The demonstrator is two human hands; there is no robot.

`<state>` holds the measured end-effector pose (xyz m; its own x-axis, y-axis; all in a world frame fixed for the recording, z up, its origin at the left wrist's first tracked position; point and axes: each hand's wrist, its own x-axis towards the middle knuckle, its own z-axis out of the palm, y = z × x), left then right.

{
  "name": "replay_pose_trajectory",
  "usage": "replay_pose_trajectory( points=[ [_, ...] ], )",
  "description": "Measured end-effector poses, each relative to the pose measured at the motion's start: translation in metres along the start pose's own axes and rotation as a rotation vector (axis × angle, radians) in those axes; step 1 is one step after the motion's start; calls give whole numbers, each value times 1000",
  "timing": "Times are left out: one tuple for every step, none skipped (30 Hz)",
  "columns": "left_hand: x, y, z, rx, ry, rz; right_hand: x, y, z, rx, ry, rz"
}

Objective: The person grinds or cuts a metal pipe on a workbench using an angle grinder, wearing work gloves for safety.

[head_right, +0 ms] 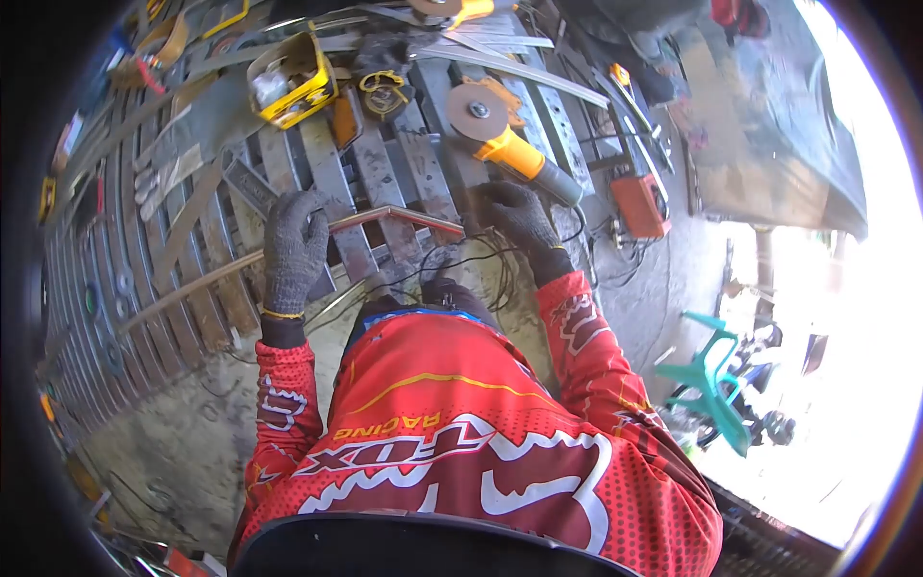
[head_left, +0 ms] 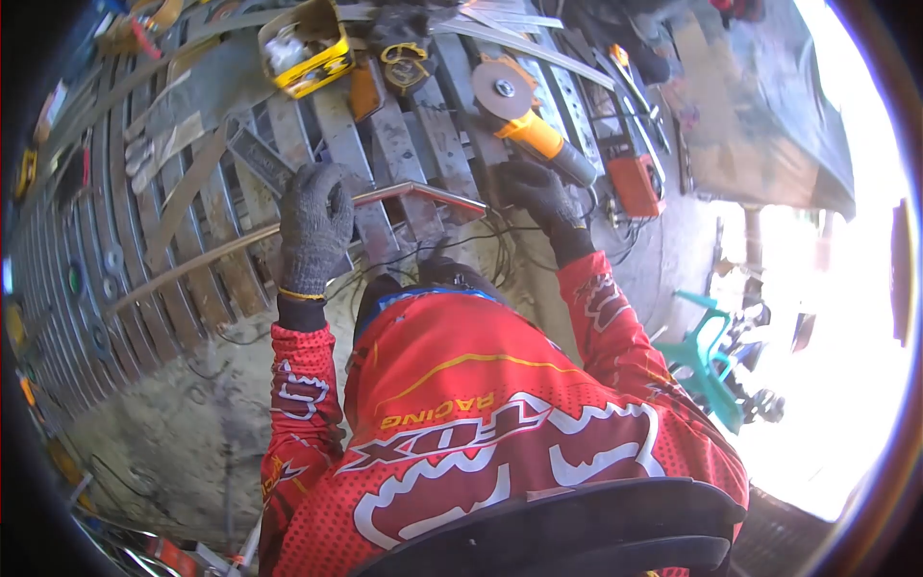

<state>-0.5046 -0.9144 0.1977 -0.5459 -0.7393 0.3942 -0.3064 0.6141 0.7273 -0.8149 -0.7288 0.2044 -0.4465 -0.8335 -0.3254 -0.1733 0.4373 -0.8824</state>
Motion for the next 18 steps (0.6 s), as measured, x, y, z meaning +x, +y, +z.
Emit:
replay_pose_trajectory(
  points=[
    [-4, 2, -3, 65, 47, 8, 1, -2, 0, -4, -11, 36],
    [-7, 4, -5, 131, 95, 13, 4, -4, -1, -13, -22, 72],
    [-9, 4, -6, 127, 128, -18, 9, 4, -2, -25, -53, 45],
    [-9, 2, -6, 110, 102, -25, 10, -1, 0, -57, -82, 42],
    [-11, 1, -5, 94, 70, -28, 9, -5, 6, -234, -53, -87],
    [-13, 2, -1, 93, 88, -52, 9, -8, 13, -400, -20, -220],
    [-11, 3, 5, 139, 30, -52, 11, -11, 21, -375, -42, -185],
    [-9, 8, 11, 185, -32, -45, 11, -19, 28, -384, -54, -186],
    [-8, 11, 20, 215, 12, -7, 10, -28, 35, -448, -82, -254],
    [-6, 15, 23, 215, 13, -10, 9, -36, 43, -509, -106, -322],
    [-4, 19, 26, 244, -60, -22, 9, -42, 50, -509, -105, -321],
    [-1, 22, 28, 271, -134, -31, 9, -47, 56, -566, -133, -318],
    [2, 25, 32, 270, -135, -25, 10, -49, 60, -622, -158, -315],
    [4, 27, 35, 316, -167, -27, 12, -49, 63, -621, -151, -315],
    [5, 28, 39, 363, -202, -29, 13, -46, 65, -614, -160, -355],
    [6, 27, 41, 364, -208, -21, 14, -44, 66, -605, -168, -395],
    [6, 26, 45, 385, -236, -16, 14, -44, 68, -600, -158, -391],
    [7, 26, 48, 406, -264, -10, 13, -43, 68, -576, -172, -361]
  ],
)
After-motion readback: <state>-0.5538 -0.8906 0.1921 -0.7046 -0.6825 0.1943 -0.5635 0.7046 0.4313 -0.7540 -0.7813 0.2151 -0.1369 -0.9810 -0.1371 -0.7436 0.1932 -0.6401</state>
